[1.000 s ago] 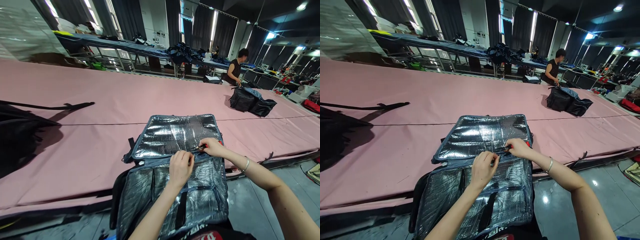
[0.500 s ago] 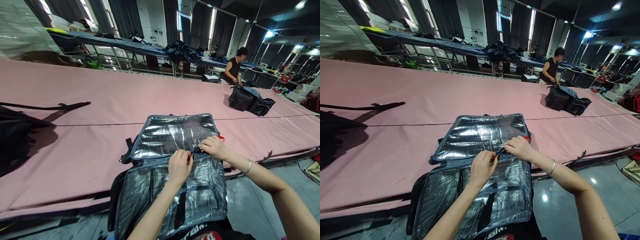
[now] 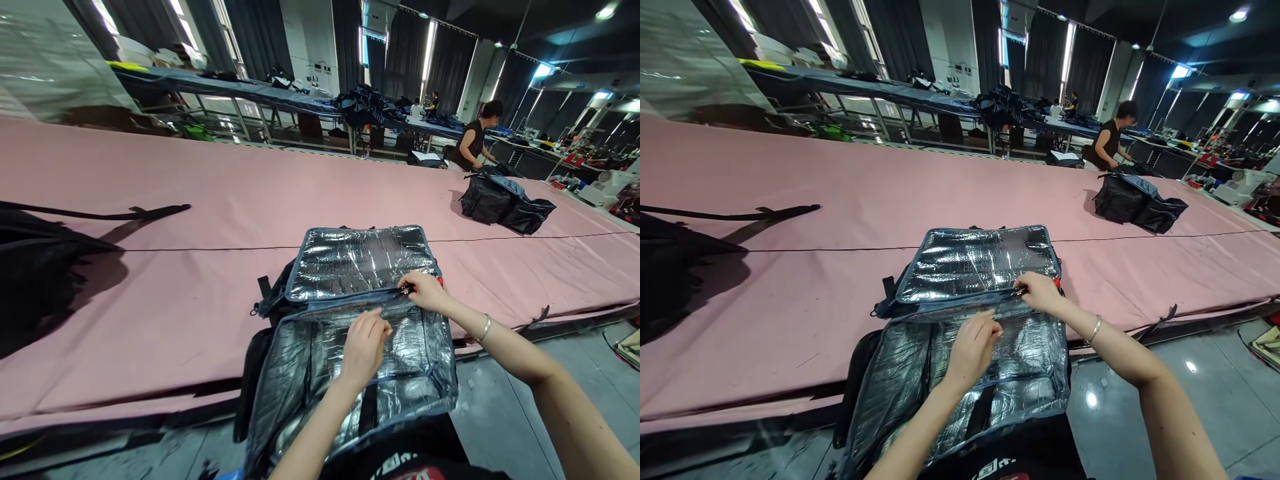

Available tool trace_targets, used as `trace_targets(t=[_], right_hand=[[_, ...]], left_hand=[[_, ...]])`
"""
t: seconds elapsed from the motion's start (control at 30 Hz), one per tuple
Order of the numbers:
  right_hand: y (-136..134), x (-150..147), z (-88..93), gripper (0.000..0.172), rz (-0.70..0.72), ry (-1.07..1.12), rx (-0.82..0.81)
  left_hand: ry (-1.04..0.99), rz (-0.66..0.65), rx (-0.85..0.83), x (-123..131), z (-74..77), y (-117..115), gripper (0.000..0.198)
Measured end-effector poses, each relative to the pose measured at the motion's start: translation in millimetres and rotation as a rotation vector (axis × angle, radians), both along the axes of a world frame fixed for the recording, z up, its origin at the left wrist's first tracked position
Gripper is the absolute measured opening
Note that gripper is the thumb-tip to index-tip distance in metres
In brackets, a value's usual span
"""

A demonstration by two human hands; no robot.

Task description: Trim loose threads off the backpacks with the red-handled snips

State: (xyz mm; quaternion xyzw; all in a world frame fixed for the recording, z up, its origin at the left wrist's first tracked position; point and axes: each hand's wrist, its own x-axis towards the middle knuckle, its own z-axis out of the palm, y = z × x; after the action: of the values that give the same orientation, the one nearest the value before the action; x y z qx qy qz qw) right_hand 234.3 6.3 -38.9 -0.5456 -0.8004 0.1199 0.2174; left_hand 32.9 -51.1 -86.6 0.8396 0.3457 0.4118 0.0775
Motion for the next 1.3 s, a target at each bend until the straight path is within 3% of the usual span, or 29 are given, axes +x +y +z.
trace_targets(t=[0.1,0.2,0.33,0.43,0.6,0.83,1.03,1.3], right_hand=[[17,-3,-5.3,0.012,-0.072,-0.016,-0.023],[34,-4,-8.2,0.012,-0.104,-0.027,-0.023],[48,-8,-9.0,0.013,-0.108,-0.079,-0.059],[52,-16,-7.9,0.01,-0.118,-0.14,-0.09],[46,-29,2.8,0.017,-0.182,-0.235,-0.112],[20,-41,33.3,0.018,-0.175,-0.259,-0.126],[4,-47,38.7,0.015,-0.17,-0.23,-0.118],[3,-36,27.8,0.009,-0.142,-0.155,-0.096]], left_hand=[[0.013,-0.061,-0.052,-5,-5.8,-4,0.021],[-0.013,-0.065,-0.059,-15,-0.2,0,0.028],[-0.077,0.067,-0.007,-27,20.5,23,0.016],[-0.027,0.204,0.04,-27,32.2,47,0.018],[0.127,0.318,0.012,-26,25.9,68,0.025],[0.074,0.45,0.116,-26,16.8,48,0.02],[0.049,0.532,0.111,-6,22.8,36,0.017],[0.053,0.355,0.104,-2,16.4,36,0.016]])
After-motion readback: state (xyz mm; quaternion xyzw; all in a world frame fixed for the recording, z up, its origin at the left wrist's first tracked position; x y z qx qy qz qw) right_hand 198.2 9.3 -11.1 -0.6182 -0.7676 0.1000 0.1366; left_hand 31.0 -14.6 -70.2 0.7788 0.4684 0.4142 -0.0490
